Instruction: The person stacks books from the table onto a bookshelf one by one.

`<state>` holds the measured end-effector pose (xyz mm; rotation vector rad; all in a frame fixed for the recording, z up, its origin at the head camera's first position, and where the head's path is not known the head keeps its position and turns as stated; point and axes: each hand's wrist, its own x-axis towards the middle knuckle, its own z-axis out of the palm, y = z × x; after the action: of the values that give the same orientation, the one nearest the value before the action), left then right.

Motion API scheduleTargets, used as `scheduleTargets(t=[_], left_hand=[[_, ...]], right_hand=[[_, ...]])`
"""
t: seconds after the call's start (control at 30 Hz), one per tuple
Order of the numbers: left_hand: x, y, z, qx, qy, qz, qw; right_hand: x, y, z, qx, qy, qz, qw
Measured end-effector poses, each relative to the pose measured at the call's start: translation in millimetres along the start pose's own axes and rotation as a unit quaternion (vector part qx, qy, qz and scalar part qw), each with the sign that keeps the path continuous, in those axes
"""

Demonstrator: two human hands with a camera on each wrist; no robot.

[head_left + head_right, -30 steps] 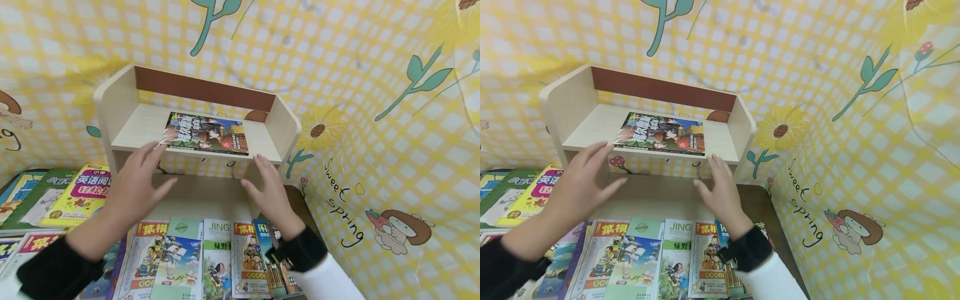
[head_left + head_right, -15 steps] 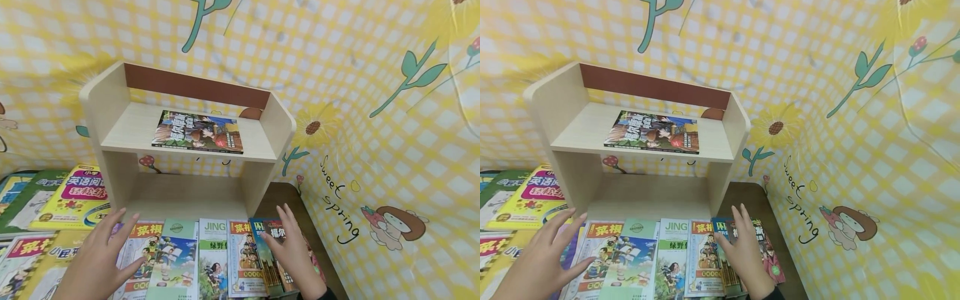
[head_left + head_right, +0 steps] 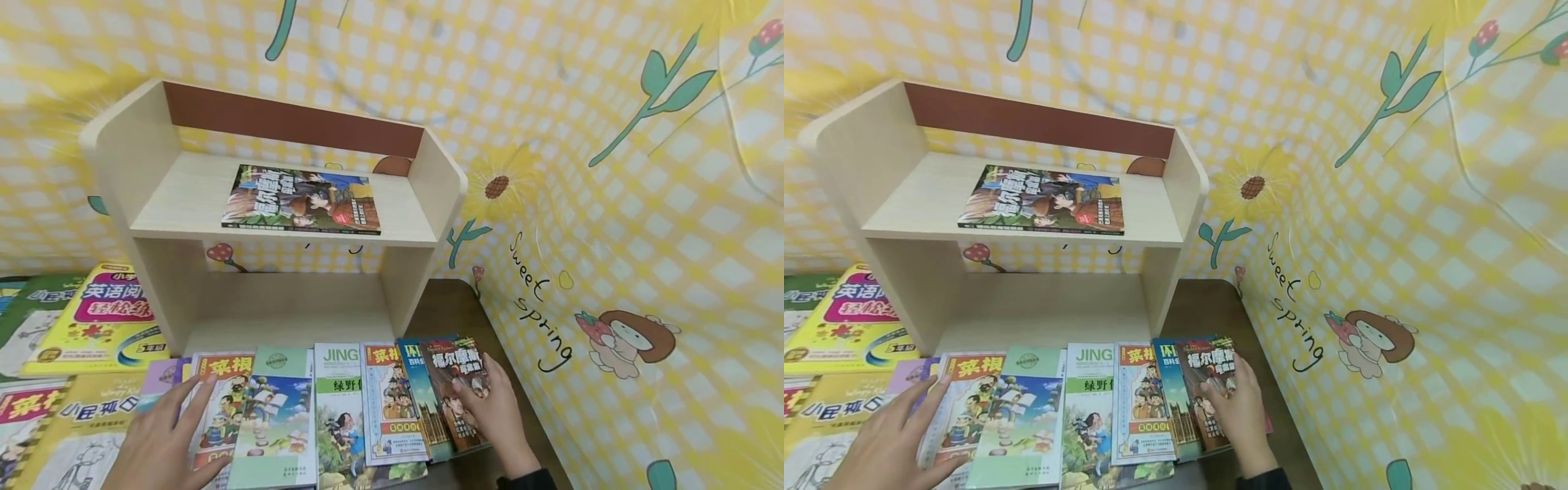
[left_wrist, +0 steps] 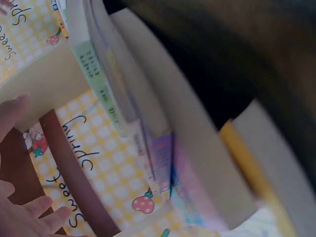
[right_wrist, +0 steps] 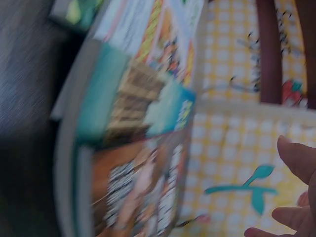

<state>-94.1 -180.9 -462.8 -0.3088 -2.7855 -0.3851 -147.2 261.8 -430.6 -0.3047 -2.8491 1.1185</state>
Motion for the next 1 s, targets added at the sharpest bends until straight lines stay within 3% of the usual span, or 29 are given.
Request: scheduleTargets(t=[0.17,0.27,0.5,0.6,0.77,1.0], left_hand=[[-3.3,-1.2,2.3,-0.002,-0.073,-0.05,0.996],[-7.1,-4.1,6.8,-0.004,-0.097,-0.067,0.993],[-16.6,-3.5,15.2,-0.009,-0.097,-0.08,0.9921],[-16.4,-1.5,14.7,-0.015,-0.115,-0.096,0.9886],[-17.3,-1.0,14.6,-0.026,-0.157,-0.125,0.9793],[-16.1,-2.5,17.5,-0.039,-0.174,-0.115,0.9772]], right_hand=[[12,26,-3,-0.031,-0.008,0.043,0.999],[18,43,-5,-0.058,-0.013,0.059,0.996],[24,72,-6,-0.107,-0.07,0.117,0.985],[26,76,-7,-0.125,-0.092,0.138,0.978],[30,78,-7,-0.151,-0.105,0.133,0.974],[33,79,-9,-0.142,-0.133,0.147,0.97]])
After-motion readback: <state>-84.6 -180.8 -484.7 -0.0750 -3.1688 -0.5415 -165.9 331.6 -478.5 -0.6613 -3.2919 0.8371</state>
